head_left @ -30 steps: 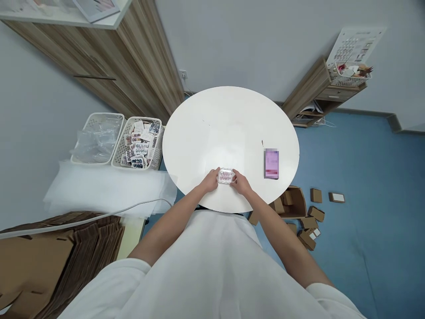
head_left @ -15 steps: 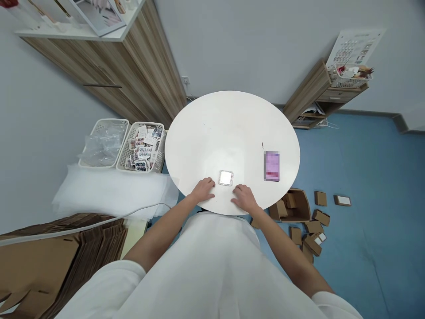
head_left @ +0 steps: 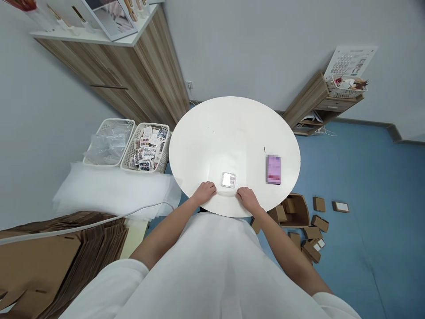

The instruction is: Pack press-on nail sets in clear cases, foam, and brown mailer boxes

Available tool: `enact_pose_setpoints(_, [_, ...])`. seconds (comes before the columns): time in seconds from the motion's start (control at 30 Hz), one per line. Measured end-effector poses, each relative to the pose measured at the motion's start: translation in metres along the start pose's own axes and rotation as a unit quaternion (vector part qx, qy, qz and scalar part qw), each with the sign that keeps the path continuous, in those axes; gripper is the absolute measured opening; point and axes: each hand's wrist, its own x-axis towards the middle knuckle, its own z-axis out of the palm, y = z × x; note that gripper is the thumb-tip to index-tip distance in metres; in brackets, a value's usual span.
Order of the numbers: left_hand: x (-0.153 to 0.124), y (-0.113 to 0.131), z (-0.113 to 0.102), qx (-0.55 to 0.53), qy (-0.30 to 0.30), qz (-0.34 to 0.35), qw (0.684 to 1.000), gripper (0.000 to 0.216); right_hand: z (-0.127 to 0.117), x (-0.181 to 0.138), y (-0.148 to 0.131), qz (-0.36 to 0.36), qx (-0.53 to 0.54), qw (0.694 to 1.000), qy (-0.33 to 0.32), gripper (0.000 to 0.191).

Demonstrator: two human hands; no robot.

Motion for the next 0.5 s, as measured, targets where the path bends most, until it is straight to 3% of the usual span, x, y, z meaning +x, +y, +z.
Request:
enact_pose_setpoints(0.23, [0.006, 0.003, -0.010, -0.010, -0.018, -0.026, 0.999, 0.031, -0.021, 0.005, -0.004, 0.054, 0.064, 0.996, 0.002, 0.024])
enact_pose_setpoints(0.5, [0.026, -0.003, -0.017, -0.083, -0.023, -0.156, 0.984, 0.031, -0.028, 0.033, -0.004, 0.138, 0.044, 0.988, -0.045, 0.021])
